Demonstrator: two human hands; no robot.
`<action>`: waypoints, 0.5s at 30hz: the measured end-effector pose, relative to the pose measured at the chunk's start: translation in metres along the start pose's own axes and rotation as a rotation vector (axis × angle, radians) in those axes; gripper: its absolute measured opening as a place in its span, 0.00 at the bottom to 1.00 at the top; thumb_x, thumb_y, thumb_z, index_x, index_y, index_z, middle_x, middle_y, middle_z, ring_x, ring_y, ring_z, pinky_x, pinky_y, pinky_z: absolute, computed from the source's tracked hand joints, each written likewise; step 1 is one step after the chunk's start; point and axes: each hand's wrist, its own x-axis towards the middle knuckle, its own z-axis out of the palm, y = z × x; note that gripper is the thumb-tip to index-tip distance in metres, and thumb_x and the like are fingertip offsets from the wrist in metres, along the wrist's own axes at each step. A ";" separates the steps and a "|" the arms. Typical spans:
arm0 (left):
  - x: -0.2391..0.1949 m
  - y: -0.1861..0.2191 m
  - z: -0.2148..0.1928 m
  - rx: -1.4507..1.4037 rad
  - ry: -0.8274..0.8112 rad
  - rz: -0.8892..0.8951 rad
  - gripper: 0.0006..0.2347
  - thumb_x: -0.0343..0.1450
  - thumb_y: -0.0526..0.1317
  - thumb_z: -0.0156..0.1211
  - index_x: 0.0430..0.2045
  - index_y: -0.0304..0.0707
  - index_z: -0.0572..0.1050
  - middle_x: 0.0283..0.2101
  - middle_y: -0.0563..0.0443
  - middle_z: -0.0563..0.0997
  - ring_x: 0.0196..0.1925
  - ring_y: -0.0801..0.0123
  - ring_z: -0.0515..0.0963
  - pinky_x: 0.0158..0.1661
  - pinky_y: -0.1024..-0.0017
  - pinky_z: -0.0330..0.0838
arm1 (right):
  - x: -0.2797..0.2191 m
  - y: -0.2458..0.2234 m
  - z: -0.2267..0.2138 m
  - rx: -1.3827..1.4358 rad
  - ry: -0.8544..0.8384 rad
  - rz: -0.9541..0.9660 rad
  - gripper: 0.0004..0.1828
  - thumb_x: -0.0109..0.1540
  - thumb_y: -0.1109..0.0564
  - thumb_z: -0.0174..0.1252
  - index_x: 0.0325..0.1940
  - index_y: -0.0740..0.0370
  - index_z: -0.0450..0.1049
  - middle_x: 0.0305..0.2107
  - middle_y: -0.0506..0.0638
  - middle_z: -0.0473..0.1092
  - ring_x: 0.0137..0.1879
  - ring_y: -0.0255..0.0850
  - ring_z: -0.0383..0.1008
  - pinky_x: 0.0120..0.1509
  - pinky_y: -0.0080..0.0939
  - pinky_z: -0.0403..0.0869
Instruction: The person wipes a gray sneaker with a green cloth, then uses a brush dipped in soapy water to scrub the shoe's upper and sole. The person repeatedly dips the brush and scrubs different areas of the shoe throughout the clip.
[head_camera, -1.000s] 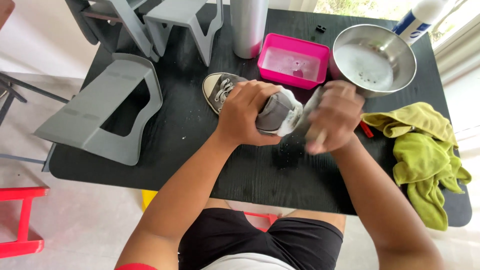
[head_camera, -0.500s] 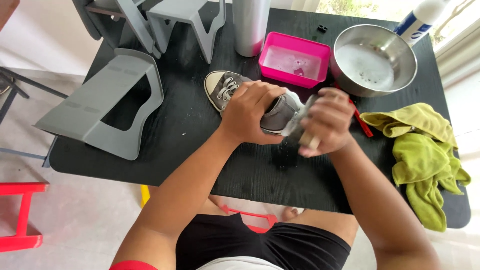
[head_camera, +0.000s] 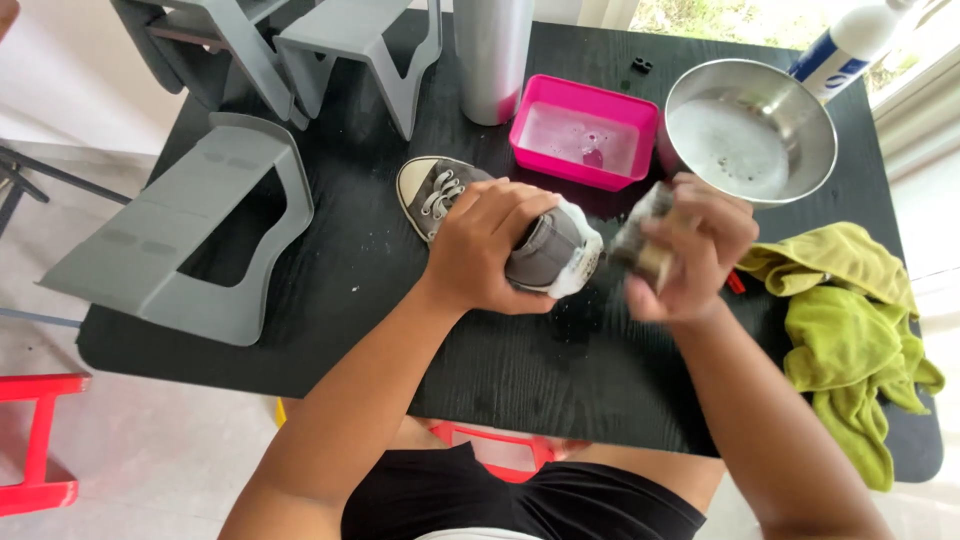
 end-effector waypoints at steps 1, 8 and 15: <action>-0.001 0.000 0.000 -0.003 0.000 -0.009 0.36 0.55 0.65 0.66 0.54 0.42 0.76 0.46 0.52 0.81 0.53 0.61 0.82 0.59 0.58 0.71 | 0.003 -0.007 -0.002 0.089 -0.053 0.037 0.32 0.59 0.28 0.62 0.35 0.62 0.77 0.38 0.59 0.62 0.43 0.59 0.68 0.53 0.64 0.74; 0.002 0.002 0.000 -0.009 -0.014 -0.036 0.37 0.56 0.67 0.63 0.54 0.42 0.76 0.47 0.52 0.81 0.53 0.60 0.82 0.59 0.57 0.72 | 0.009 -0.007 0.012 0.137 -0.059 0.008 0.26 0.58 0.34 0.64 0.40 0.60 0.81 0.31 0.56 0.64 0.34 0.57 0.70 0.49 0.69 0.76; 0.003 0.001 -0.002 -0.027 -0.026 -0.033 0.37 0.56 0.68 0.62 0.53 0.42 0.77 0.47 0.52 0.82 0.53 0.60 0.82 0.59 0.56 0.72 | 0.019 -0.023 0.010 0.136 -0.135 -0.155 0.23 0.59 0.30 0.61 0.32 0.50 0.76 0.30 0.54 0.71 0.35 0.55 0.75 0.54 0.71 0.74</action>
